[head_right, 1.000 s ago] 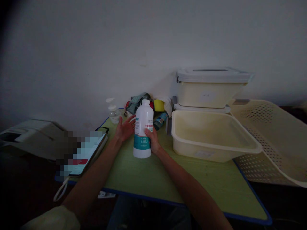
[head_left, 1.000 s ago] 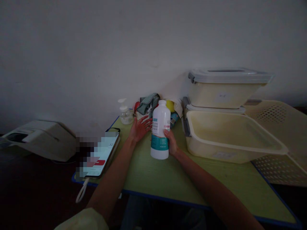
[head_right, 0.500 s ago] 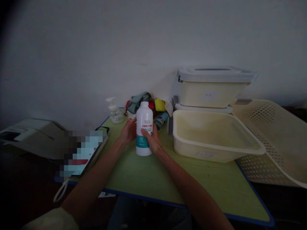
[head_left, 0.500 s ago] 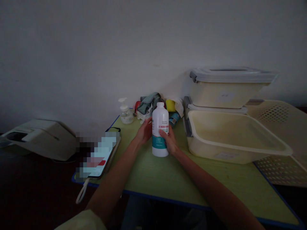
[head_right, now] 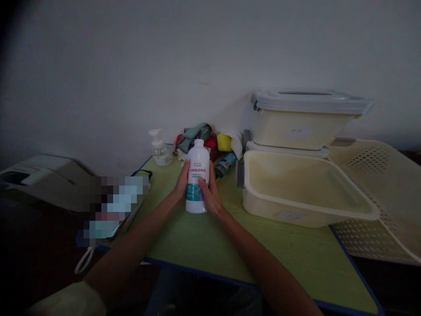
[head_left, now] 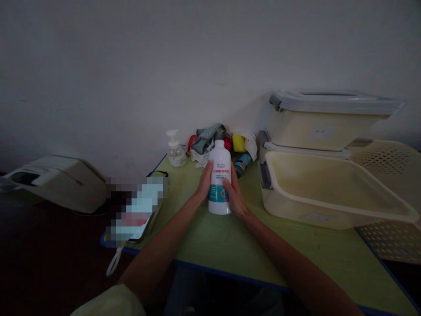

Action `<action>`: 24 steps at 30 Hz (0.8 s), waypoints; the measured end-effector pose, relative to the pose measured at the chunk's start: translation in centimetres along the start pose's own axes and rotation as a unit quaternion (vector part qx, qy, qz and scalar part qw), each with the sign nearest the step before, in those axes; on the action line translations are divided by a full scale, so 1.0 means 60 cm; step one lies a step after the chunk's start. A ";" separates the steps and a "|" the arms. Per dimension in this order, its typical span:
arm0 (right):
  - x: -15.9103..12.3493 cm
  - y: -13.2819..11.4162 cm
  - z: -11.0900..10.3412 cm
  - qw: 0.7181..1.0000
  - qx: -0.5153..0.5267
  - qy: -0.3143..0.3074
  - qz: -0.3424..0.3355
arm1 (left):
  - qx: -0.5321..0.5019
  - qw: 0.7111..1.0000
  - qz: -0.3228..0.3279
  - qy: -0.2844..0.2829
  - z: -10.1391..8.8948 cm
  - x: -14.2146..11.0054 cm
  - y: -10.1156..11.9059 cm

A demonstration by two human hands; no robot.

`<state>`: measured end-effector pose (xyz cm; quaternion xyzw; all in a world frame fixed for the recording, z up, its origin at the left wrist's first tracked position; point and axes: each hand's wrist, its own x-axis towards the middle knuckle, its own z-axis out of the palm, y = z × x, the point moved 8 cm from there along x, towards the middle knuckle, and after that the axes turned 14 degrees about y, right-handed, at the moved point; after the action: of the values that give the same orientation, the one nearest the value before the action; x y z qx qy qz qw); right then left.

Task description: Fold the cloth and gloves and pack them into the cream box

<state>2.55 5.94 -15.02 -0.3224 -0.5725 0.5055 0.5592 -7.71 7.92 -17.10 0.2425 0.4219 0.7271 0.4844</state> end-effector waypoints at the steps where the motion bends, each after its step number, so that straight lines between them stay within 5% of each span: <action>1: -0.001 -0.001 0.002 1.000 0.004 -0.009 -0.003 | 0.002 1.000 0.011 0.009 -0.002 0.000 0.003; 9: -0.008 -0.009 0.000 0.998 0.015 0.001 -0.058 | 0.021 0.994 0.092 0.063 -0.011 -0.009 0.025; 24: -0.011 -0.009 -0.002 0.995 0.019 -0.017 -0.096 | 0.028 0.985 0.159 0.064 0.002 -0.031 0.056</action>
<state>2.86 5.22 -14.75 -0.2464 -0.6007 0.4656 0.6014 -8.52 5.67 -14.05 0.2725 0.4285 0.7967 0.3277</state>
